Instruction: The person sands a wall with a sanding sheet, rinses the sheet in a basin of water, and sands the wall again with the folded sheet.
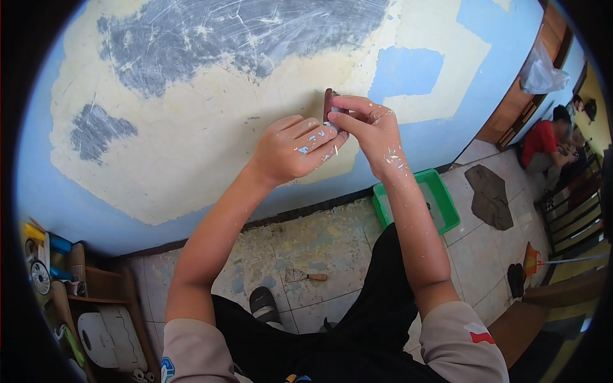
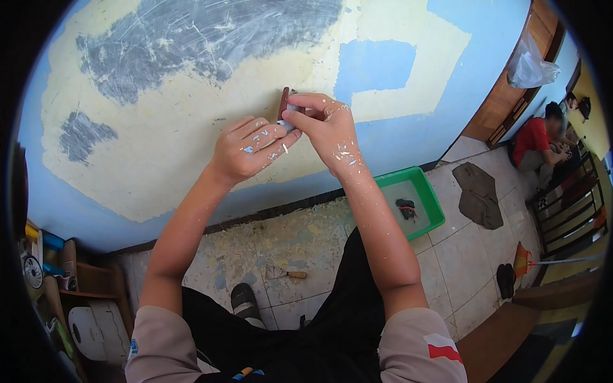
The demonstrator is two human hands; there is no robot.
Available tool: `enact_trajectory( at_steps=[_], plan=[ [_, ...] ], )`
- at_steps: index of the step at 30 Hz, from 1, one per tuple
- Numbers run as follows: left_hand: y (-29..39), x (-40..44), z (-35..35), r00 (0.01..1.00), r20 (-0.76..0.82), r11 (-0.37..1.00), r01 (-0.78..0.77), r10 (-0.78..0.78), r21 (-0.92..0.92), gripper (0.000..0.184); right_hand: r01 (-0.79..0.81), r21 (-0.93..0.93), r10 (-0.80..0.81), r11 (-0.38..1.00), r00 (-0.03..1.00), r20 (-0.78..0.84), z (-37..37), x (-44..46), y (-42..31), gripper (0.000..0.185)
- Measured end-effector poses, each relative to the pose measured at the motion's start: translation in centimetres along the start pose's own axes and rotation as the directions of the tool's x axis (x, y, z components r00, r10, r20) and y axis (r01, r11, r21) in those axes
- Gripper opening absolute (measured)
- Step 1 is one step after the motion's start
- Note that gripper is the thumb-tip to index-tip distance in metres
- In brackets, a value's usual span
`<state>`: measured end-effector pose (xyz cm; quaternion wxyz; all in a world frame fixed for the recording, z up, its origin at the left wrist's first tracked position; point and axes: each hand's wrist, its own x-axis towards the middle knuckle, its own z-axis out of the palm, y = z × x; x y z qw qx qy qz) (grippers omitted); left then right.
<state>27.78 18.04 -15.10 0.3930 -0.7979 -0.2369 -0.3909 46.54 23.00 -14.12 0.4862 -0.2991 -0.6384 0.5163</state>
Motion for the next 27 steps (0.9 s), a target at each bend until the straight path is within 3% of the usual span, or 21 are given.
enact_trajectory(
  at_steps=[2,3,4,5,6,7,8,9,10,12,14,16,18,22,24,27],
  plan=[
    [0.1,0.0,0.0,1.0,-0.007,1.0,-0.006,0.006,-0.006,0.024,-0.019,0.136,0.022,0.991,1.0,-0.022,-0.3,0.5,0.9,0.032],
    [0.4,0.4,-0.3,0.993,-0.045,0.991,0.106,-0.11,-0.086,0.028,-0.017,0.137,0.021,0.99,1.0,-0.023,-0.4,0.7,1.1,0.032],
    [0.5,0.8,-0.6,0.971,-0.073,0.962,0.212,-0.227,-0.17,0.032,0.072,0.134,-0.064,0.988,0.996,-0.06,-0.3,1.0,1.2,0.032],
    [0.5,1.0,-0.7,0.972,-0.073,0.963,0.21,-0.225,-0.169,0.032,0.16,0.129,-0.149,0.979,0.984,-0.094,-0.2,1.2,1.2,0.032],
    [0.5,1.1,-0.8,0.886,-0.076,0.849,0.411,-0.458,-0.332,0.033,0.162,0.131,-0.15,0.978,0.984,-0.094,-0.1,1.2,1.2,0.032],
    [0.4,1.2,-0.9,0.749,-0.037,0.668,0.567,-0.662,-0.482,0.035,0.278,0.125,-0.268,0.952,0.959,-0.094,0.1,1.2,1.1,0.033],
    [0.1,1.5,-1.0,0.75,-0.036,0.67,0.568,-0.661,-0.478,0.035,0.39,0.119,-0.38,0.913,0.92,-0.094,0.4,1.2,1.1,0.035],
    [-0.5,1.9,-1.1,0.55,0.149,0.349,0.691,-0.822,-0.633,0.035,0.39,0.125,-0.38,0.912,0.92,-0.094,0.7,1.1,1.0,0.035],
    [-1.0,2.2,-1.2,0.326,0.366,-0.023,0.719,-0.872,-0.695,0.035,0.44,0.116,-0.432,0.891,0.898,-0.083,1.1,0.9,1.0,0.037],
    [-1.4,2.4,-1.3,0.348,0.395,-0.009,0.741,-0.85,-0.671,0.034,0.49,0.112,-0.485,0.864,0.872,-0.069,1.7,0.9,1.1,0.04],
    [-1.7,2.7,-1.3,0.372,0.421,0.007,0.756,-0.828,-0.654,0.033,0.663,-0.136,-0.669,0.736,0.743,0.006,2.1,1.4,1.7,0.043],
    [-1.8,2.8,-1.1,0.375,0.402,0.015,0.746,-0.835,-0.666,0.027,0.702,-0.218,-0.717,0.678,0.697,0.016,2.2,2.0,2.2,0.046],
    [-2.0,2.8,-0.9,0.376,0.374,0.04,0.748,-0.848,-0.663,0.025,0.711,-0.532,-0.805,0.46,0.587,0.089,2.0,2.2,2.0,0.041],
    [-2.0,2.6,-0.2,0.377,0.255,0.103,0.713,-0.89,-0.694,0.021,0.634,-0.631,-0.761,0.448,0.641,0.104,2.8,1.2,1.4,0.046],
    [-2.0,3.1,-0.4,0.362,0.271,0.096,0.737,-0.892,-0.669,0.021,0.58,-0.756,-0.798,0.302,0.588,0.132,3.5,1.0,1.3,0.056],
    [-2.4,3.2,-0.2,0.371,0.292,0.107,0.76,-0.881,-0.642,0.022,0.612,-0.695,-0.79,0.378,0.604,0.103,3.8,1.7,2.3,0.06]
  ],
)
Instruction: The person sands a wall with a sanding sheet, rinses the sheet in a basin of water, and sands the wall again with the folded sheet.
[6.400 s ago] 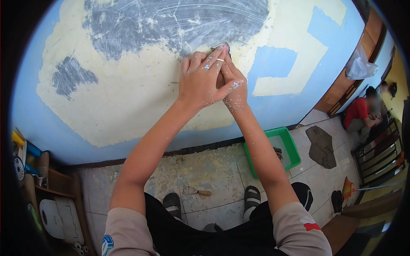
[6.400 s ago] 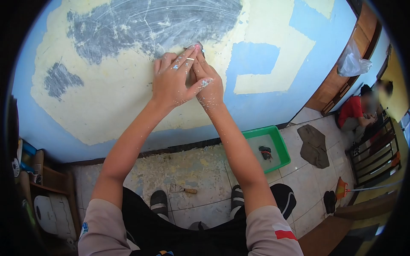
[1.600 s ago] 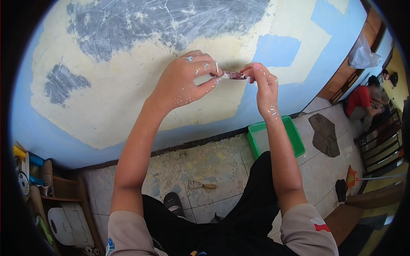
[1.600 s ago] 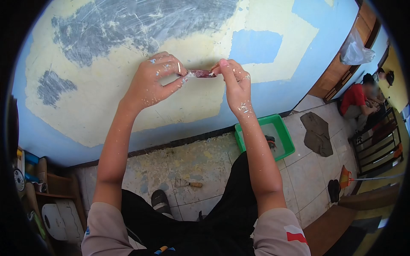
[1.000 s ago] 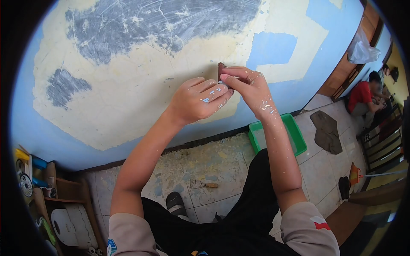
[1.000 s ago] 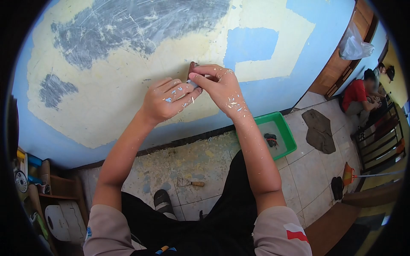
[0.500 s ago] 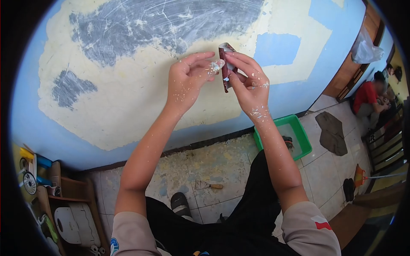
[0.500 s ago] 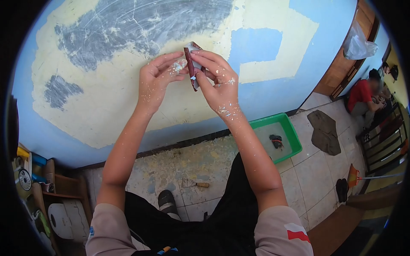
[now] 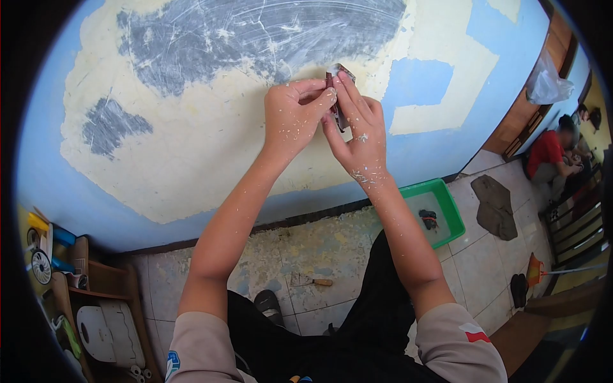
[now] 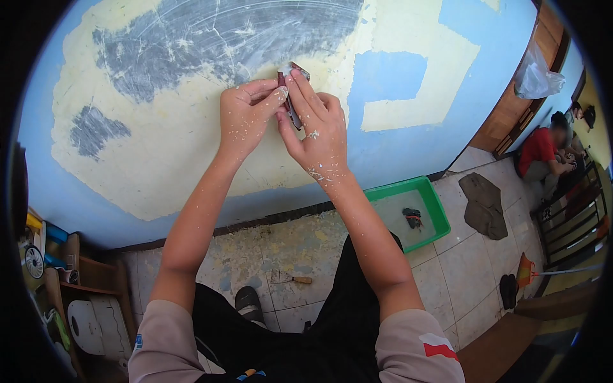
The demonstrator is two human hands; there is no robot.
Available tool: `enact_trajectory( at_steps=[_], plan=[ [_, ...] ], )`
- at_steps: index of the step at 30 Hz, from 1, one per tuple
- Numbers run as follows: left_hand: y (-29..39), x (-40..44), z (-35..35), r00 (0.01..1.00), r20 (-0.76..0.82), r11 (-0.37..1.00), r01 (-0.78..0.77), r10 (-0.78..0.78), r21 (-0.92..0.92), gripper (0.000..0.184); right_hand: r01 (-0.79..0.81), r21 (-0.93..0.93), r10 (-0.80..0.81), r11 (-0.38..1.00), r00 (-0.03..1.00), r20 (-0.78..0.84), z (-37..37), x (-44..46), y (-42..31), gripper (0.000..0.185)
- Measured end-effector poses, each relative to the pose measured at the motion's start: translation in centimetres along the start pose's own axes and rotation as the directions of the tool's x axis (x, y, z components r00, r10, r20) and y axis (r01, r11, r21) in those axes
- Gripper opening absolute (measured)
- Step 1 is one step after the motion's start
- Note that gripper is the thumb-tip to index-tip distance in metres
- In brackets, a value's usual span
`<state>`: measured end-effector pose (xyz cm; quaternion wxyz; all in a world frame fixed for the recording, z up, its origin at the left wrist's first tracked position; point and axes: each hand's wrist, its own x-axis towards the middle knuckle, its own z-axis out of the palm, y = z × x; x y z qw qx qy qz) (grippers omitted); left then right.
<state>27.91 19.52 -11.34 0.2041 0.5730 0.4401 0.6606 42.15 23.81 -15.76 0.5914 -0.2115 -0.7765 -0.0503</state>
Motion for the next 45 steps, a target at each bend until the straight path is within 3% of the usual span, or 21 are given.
enact_trajectory(
  at_steps=[1,3,5,7,8,10,11,13,16,21,25,28,33,34,35,37,38,41,43,44,45],
  plan=[
    [-0.3,0.2,0.0,1.0,0.021,1.0,-0.014,0.014,0.011,0.022,0.001,-0.001,-0.001,1.0,1.0,0.002,0.5,-0.1,0.3,0.06],
    [-0.9,0.4,0.2,0.996,0.014,0.995,-0.086,0.085,0.055,0.022,-0.072,0.313,0.082,0.947,0.997,-0.017,1.2,-0.3,0.9,0.058],
    [-1.4,0.5,0.3,0.987,0.007,0.982,-0.16,0.16,0.102,0.021,-0.062,0.326,0.068,0.943,0.998,-0.007,1.4,-0.4,1.5,0.055],
    [-1.2,0.5,0.6,0.956,-0.005,0.913,-0.278,0.293,0.299,0.027,-0.053,0.34,0.056,0.939,0.998,0.0,1.7,-0.4,2.5,0.053],
    [-1.1,0.4,0.6,0.956,-0.006,0.912,-0.279,0.294,0.3,0.027,-0.041,0.246,0.049,0.968,0.998,-0.026,2.0,-0.5,3.1,0.052],
    [0.3,-0.1,0.7,0.926,0.029,0.68,-0.297,0.376,0.67,0.035,-0.029,0.154,0.038,0.988,0.998,-0.056,2.5,-0.1,3.8,0.051],
    [0.2,0.0,0.6,0.925,0.029,0.678,-0.298,0.378,0.672,0.035,-0.024,0.098,0.031,0.995,0.997,-0.067,2.7,0.1,4.1,0.057],
    [-0.6,0.3,0.4,0.778,0.256,0.434,-0.553,0.573,0.711,0.046,-0.021,0.042,0.024,0.999,0.997,-0.08,3.0,0.2,4.3,0.063],
    [-1.8,0.6,0.9,0.787,0.308,0.436,-0.569,0.535,0.697,0.057,-0.045,0.091,0.052,0.995,0.996,-0.075,3.6,-0.1,3.6,0.061],
    [-1.0,-0.7,2.0,0.878,0.315,0.412,-0.453,0.36,0.791,0.071,-0.373,0.257,0.356,0.891,0.928,0.113,3.5,-0.7,2.9,0.055],
    [-0.5,-0.3,2.3,0.897,0.304,0.393,-0.418,0.321,0.819,0.078,-0.218,0.196,0.226,0.956,0.974,-0.017,4.4,0.0,2.8,0.057],
    [-0.6,0.7,2.4,0.853,0.294,0.336,-0.454,0.431,0.825,0.081,-0.398,0.157,0.388,0.904,0.917,0.091,3.8,1.1,2.2,0.057],
    [-0.4,0.0,3.4,0.899,0.258,0.402,-0.396,0.355,0.826,0.086,-0.159,0.159,0.176,0.974,0.98,-0.097,4.1,1.4,2.7,0.05],
    [-0.7,-0.3,3.6,0.882,0.254,0.373,-0.408,0.396,0.834,0.088,-0.247,0.474,0.305,0.845,0.951,-0.049,4.8,0.5,2.9,0.049],
    [-0.7,-0.5,3.5,0.88,0.253,0.375,-0.41,0.401,0.831,0.088,-0.244,0.471,0.302,0.848,0.952,-0.052,4.9,0.2,3.1,0.049],
    [-0.7,-1.2,3.2,0.926,0.267,0.455,-0.365,0.267,0.812,0.082,-0.248,0.095,0.252,0.964,0.967,-0.032,4.1,-0.2,3.0,0.047],
    [-0.5,-0.9,3.1,0.923,0.27,0.455,-0.372,0.274,0.809,0.082,-0.245,0.091,0.249,0.965,0.968,-0.039,4.0,0.0,3.1,0.047],
    [-0.4,0.0,3.1,0.926,0.274,0.483,-0.37,0.26,0.794,0.079,-0.306,0.23,0.318,0.924,0.948,-0.014,4.1,-0.2,3.2,0.044],
    [-0.7,0.5,3.1,0.909,0.269,0.471,-0.399,0.319,0.787,0.076,-0.476,0.556,0.501,0.681,0.857,0.12,4.6,0.1,3.2,0.04],
    [-0.6,0.8,3.0,0.91,0.266,0.469,-0.395,0.319,0.79,0.076,-0.318,0.361,0.342,0.877,0.94,-0.003,4.3,0.7,3.3,0.037],
    [-0.5,1.0,2.9,0.901,0.261,0.471,-0.407,0.346,0.782,0.075,-0.318,0.363,0.341,0.876,0.94,0.001,4.5,0.9,3.4,0.037]
  ],
)
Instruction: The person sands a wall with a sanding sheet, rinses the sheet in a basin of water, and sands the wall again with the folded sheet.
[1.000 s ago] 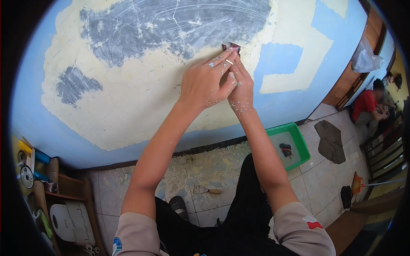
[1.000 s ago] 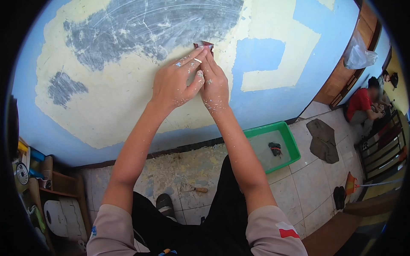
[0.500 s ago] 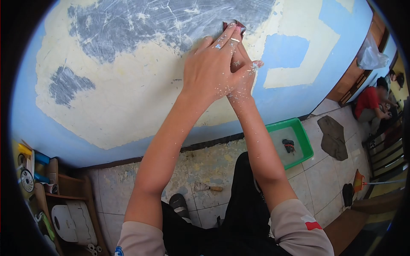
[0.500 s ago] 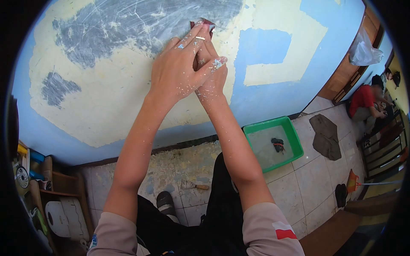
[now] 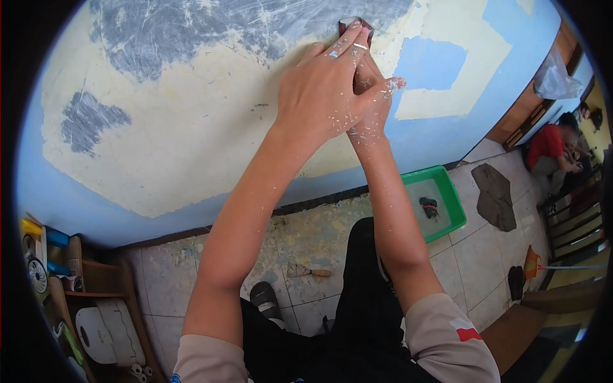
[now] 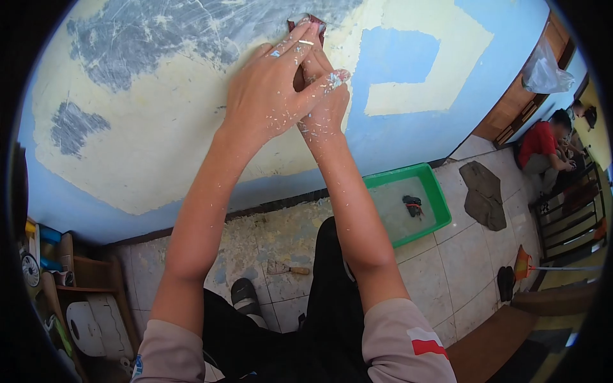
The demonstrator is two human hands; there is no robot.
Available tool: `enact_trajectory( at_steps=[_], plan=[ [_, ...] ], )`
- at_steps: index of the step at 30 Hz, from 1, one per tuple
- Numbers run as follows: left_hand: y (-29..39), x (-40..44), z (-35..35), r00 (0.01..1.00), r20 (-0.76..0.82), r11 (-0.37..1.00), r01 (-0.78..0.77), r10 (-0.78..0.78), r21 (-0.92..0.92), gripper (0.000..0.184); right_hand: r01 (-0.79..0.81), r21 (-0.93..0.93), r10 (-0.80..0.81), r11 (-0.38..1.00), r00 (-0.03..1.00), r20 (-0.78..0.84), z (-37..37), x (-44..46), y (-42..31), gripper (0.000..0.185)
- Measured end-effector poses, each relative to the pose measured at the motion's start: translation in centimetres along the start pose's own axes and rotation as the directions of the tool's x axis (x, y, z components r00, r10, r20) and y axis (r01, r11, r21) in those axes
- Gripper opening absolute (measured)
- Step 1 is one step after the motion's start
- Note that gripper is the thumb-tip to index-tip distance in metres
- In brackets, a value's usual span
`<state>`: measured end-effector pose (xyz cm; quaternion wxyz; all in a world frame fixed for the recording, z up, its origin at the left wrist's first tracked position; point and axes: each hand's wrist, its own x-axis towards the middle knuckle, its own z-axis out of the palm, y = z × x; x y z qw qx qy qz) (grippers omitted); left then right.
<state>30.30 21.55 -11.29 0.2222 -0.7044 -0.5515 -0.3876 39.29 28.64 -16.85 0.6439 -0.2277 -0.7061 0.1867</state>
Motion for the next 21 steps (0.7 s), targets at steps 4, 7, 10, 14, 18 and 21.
enact_trajectory(
  at_steps=[4,7,10,14,18,21],
  plan=[
    [0.4,-0.3,-0.4,0.999,0.033,1.0,0.025,-0.025,-0.01,0.075,0.111,-0.06,-0.113,0.992,0.993,-0.03,0.2,-0.3,0.3,0.045],
    [0.6,-2.1,-0.5,0.994,0.097,0.996,0.043,-0.051,0.078,0.076,0.152,-0.13,-0.157,0.98,0.987,-0.027,0.3,-1.5,0.0,0.05],
    [-0.2,-2.0,-0.8,0.989,0.139,0.996,0.041,-0.052,0.083,0.08,0.129,-0.232,-0.128,0.964,0.992,0.017,0.2,-1.2,0.4,0.053],
    [-0.1,-0.8,-0.7,0.999,0.033,0.998,0.04,-0.042,0.054,0.085,0.105,-0.029,-0.105,0.994,0.994,-0.003,0.7,0.7,0.3,0.052],
    [0.2,-2.3,-1.6,0.99,0.123,0.991,0.057,-0.071,0.118,0.084,0.141,-0.019,-0.141,0.99,0.99,-0.004,1.1,-1.4,-0.1,0.046],
    [-0.7,-3.5,-1.8,0.979,0.185,0.992,0.065,-0.084,0.107,0.082,0.082,-0.056,-0.083,0.995,0.996,-0.019,1.6,-2.7,0.3,0.042]
  ],
)
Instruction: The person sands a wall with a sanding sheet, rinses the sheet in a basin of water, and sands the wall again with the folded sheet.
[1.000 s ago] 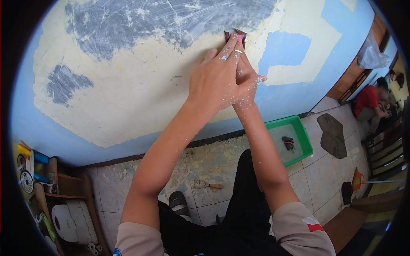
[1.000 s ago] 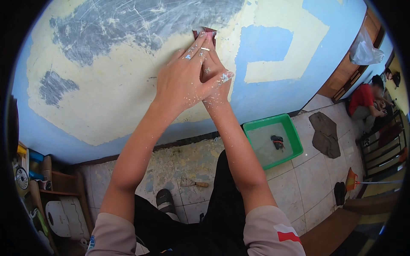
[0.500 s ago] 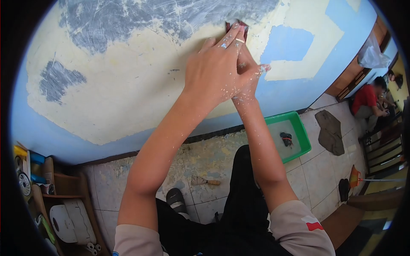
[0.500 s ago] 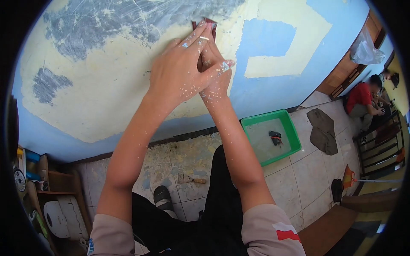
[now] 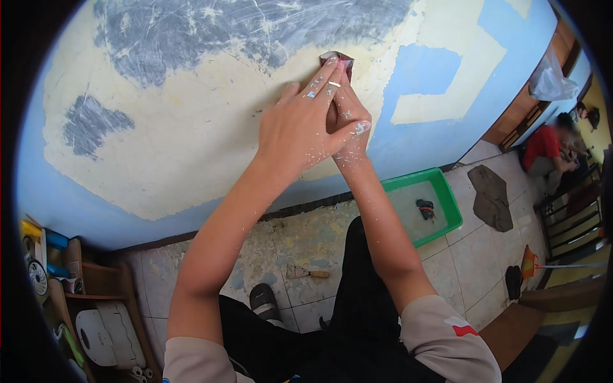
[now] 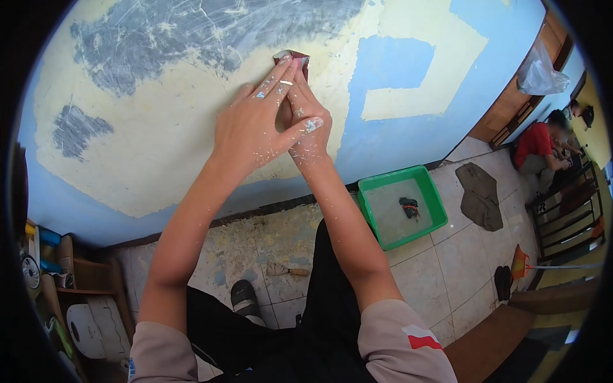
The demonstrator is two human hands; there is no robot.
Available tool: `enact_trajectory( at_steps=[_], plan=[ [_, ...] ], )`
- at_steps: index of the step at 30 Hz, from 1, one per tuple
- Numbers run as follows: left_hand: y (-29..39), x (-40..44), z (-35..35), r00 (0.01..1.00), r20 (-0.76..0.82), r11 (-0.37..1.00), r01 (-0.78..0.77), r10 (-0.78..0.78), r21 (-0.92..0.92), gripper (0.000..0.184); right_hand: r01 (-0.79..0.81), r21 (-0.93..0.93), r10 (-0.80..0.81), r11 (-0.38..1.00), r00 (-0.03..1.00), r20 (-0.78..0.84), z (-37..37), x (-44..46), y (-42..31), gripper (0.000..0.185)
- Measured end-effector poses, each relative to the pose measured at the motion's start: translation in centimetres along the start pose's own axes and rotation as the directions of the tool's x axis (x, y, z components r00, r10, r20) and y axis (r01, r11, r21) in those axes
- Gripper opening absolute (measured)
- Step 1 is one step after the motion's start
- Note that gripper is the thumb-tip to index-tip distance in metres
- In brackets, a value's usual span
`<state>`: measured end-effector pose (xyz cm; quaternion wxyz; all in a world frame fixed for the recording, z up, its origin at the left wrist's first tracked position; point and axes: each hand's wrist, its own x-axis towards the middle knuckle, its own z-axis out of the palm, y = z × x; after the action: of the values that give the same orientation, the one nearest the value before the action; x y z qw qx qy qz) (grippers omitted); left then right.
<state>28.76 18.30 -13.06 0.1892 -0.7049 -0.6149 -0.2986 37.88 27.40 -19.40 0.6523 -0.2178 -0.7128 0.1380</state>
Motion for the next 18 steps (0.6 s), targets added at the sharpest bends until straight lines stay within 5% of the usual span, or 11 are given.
enact_trajectory(
  at_steps=[3,5,10,12,18],
  plan=[
    [-0.4,1.4,-0.2,0.995,-0.099,0.999,-0.034,0.033,-0.012,0.081,-0.021,-0.06,0.021,0.998,1.0,0.011,-0.3,1.6,-0.8,0.041],
    [0.0,1.9,-0.6,0.991,-0.132,1.0,-0.016,0.013,-0.019,0.082,-0.184,0.06,0.179,0.981,0.981,0.076,-1.2,2.9,-3.7,0.04],
    [-0.2,-0.9,-0.5,0.999,0.033,0.999,0.021,-0.022,0.038,0.08,-0.039,0.003,0.039,0.999,0.998,0.042,-0.3,-0.7,-1.3,0.041],
    [-0.7,-0.1,-0.6,1.0,-0.012,1.0,0.004,-0.004,0.018,0.08,-0.241,0.026,0.237,0.97,0.965,0.11,-0.5,0.1,-2.2,0.041],
    [-1.5,0.8,-0.6,0.995,-0.094,0.999,-0.035,0.031,-0.042,0.075,-0.088,-0.046,0.09,0.995,0.995,0.043,0.4,1.4,-1.9,0.038]
  ],
)
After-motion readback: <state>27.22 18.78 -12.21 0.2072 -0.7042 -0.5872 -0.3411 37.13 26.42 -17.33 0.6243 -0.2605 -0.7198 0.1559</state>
